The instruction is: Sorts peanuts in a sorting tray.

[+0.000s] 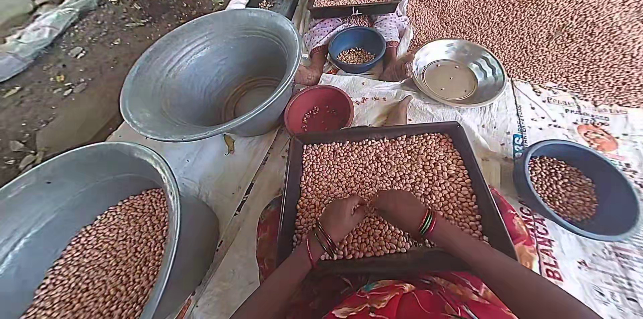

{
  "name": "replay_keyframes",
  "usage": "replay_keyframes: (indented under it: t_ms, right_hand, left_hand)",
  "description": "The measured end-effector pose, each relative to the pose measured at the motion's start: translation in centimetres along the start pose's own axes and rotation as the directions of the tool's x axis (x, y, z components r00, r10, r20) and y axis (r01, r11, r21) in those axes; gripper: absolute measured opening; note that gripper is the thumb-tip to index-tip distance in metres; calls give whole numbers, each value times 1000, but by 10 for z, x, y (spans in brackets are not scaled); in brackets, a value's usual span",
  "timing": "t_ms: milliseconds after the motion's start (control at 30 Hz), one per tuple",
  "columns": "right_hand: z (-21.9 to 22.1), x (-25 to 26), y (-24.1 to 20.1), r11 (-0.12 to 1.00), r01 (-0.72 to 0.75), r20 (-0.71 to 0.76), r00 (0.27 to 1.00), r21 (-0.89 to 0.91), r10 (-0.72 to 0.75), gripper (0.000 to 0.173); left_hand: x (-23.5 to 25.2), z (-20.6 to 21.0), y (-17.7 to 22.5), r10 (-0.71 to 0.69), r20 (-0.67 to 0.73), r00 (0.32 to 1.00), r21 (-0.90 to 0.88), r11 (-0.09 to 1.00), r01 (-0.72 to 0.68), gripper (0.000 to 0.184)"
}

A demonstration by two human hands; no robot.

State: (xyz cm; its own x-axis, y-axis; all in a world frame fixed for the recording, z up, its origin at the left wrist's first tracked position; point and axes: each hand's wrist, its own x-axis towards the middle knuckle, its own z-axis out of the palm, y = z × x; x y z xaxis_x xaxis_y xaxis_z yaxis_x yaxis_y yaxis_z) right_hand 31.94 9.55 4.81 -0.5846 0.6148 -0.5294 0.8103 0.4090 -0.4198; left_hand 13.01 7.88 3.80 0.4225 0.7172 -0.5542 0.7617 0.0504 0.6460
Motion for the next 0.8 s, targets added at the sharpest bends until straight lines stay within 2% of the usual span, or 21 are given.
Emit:
replay_keyframes:
  t_ms: [100,133,167,200,267,300,333,367,400,433,467,500,533,567,600,633,700,733,800]
  right_hand:
    - [32,6,3,991,110,-233,965,-71,-124,21]
    - [32,7,3,991,112,-243,962,-76,-127,20]
    - [26,7,0,994,83,-175,980,-66,-94,23]
    - [15,8,-5,999,28,-34,999,-45,-29,27]
    - [-7,13,-16,997,-64,207,976,-52,73,33]
    - [-15,15,-20,995,-77,244,966,-63,90,33]
    - [-23,15,-24,995,-72,193,978,-64,83,33]
    - [-31,13,-27,998,-47,17,999,-51,48,32]
    - [-35,12,-27,999,16,-297,955,-39,-26,30]
    - [-40,16,-24,995,95,-596,797,-37,-99,27]
    - [-51,20,-22,987,156,-764,633,-32,-125,25]
    - [-61,20,-21,977,210,-844,518,-32,-139,22]
    - [-67,17,-20,968,249,-874,461,-36,-152,20]
    - [-68,13,-21,963,269,-870,467,-33,-160,19]
    - [-63,7,-21,962,272,-838,521,-17,-163,20]
    - [-56,1,-21,963,268,-765,625,25,-154,21]
    - [-41,-12,-20,964,226,-496,858,137,-131,26]
    - [-31,-15,-18,966,201,-373,919,164,-128,27]
    - [-12,-18,-17,969,175,-203,969,177,-138,27]
  left_hand:
    - [1,0,-10,-11,-136,991,-185,983,-14,33]
    - [-1,-2,-13,-29,-178,984,-239,971,-15,31]
    - [-3,-4,-15,-51,-219,974,-284,959,-14,29]
    - [-6,-6,-17,-71,-261,963,-326,945,-19,27]
    - [-14,-11,-22,-108,-336,936,-405,913,-41,24]
    - [-17,-13,-25,-124,-377,918,-431,901,-55,22]
    - [-20,-15,-28,-142,-407,902,-454,889,-65,22]
    - [-23,-19,-31,-160,-428,890,-474,878,-70,22]
    - [-24,-23,-33,-172,-456,873,-490,868,-84,22]
    - [-25,-25,-36,-183,-484,856,-508,855,-104,21]
    - [-26,-27,-38,-189,-506,841,-529,839,-130,20]
    - [-28,-28,-39,-189,-514,837,-546,824,-150,20]
    - [-30,-28,-40,-176,-509,843,-551,819,-162,20]
    - [-33,-28,-41,-150,-491,858,-531,832,-159,20]
    - [-37,-28,-41,-118,-449,886,-484,865,-130,21]
    - [-41,-28,-40,-88,-384,919,-412,907,-85,24]
    - [-48,-26,-39,-53,-216,975,-272,962,-8,31]
    - [-50,-22,-40,-40,-138,990,-217,976,9,33]
    - [-53,-14,-39,-34,-18,999,-118,992,32,33]
